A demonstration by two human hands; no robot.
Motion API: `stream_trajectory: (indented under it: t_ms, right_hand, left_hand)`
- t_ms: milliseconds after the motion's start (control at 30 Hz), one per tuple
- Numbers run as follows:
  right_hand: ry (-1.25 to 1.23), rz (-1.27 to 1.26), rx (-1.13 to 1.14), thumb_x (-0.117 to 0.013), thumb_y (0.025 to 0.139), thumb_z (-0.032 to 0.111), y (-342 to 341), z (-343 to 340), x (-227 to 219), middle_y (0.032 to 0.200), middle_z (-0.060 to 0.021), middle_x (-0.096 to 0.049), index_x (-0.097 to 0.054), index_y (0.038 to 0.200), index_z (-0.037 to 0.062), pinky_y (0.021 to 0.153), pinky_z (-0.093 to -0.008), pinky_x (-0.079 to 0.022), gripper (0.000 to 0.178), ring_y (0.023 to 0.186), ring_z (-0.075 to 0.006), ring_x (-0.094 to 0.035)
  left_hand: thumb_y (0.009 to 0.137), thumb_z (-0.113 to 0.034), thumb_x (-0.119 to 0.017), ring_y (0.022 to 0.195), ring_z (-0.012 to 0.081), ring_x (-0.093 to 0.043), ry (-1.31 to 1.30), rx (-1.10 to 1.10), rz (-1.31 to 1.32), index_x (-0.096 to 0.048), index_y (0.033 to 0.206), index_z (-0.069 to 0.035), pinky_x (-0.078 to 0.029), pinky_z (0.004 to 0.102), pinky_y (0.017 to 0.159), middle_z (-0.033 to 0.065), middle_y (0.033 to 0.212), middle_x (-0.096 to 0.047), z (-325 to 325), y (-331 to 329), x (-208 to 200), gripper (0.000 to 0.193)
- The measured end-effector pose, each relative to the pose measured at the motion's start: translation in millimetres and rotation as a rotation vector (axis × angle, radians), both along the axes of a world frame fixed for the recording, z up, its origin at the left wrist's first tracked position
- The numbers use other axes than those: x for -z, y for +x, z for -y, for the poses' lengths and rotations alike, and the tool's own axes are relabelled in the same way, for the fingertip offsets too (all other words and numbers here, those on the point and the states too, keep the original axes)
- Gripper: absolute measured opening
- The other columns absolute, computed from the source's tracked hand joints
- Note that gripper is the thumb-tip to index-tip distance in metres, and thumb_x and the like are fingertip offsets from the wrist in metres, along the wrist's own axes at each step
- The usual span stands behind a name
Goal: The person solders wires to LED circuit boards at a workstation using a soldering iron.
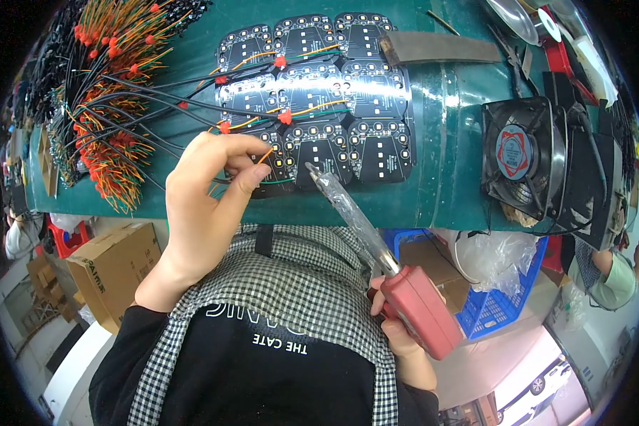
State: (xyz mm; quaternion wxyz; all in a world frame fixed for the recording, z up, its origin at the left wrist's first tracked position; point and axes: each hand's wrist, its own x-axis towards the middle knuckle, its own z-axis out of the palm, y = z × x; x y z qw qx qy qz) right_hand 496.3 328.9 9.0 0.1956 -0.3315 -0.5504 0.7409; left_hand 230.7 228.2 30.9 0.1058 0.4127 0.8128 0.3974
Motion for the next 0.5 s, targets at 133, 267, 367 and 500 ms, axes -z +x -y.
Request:
stream_trajectory:
  t_ms: [133,267,367,500]
  right_hand:
    - [0.011,-0.005,0.023,-0.080,0.074,0.041,-5,0,-2,0.101,-0.0197,-0.065,-0.054,0.111,-0.0082,0.059,-0.0268,-0.047,0.067,0.064,-0.0182,-0.061]
    - [0.055,0.067,-0.028,-0.080,0.074,0.042,-10,-3,-5,0.091,-0.0158,-0.067,-0.056,0.107,-0.0102,0.058,-0.0256,-0.047,0.066,0.061,-0.0164,-0.060]
    - [0.094,0.116,-0.019,-0.079,0.073,0.045,-10,-3,-4,0.079,-0.0112,-0.066,-0.058,0.105,-0.0113,0.058,-0.0245,-0.047,0.068,0.059,-0.0144,-0.060]
    - [0.196,0.150,-0.069,-0.077,0.073,0.049,-8,-2,0,0.075,-0.0081,-0.065,-0.058,0.105,-0.0111,0.058,-0.0239,-0.047,0.070,0.060,-0.0137,-0.060]
  left_hand:
    - [0.075,-0.004,-0.068,0.077,0.0231,-0.053,-0.035,0.035,-0.012,-0.063,0.085,-0.007,-0.039,0.0348,0.070,0.0034,0.076,-0.056,2,-1,3,0.012]
    - [0.072,-0.005,-0.067,0.078,0.0241,-0.052,-0.133,0.094,-0.087,-0.057,0.076,-0.007,-0.040,0.0356,0.069,0.0045,0.076,-0.052,-1,-2,0,0.011]
    - [0.070,-0.005,-0.067,0.077,0.0242,-0.051,-0.131,0.099,-0.120,-0.055,0.073,-0.007,-0.040,0.0359,0.069,0.0046,0.076,-0.050,-3,-2,1,0.013]
    - [0.069,-0.005,-0.067,0.077,0.0245,-0.051,-0.154,0.100,-0.131,-0.056,0.073,-0.007,-0.040,0.0359,0.069,0.0047,0.076,-0.050,-4,-1,0,0.013]
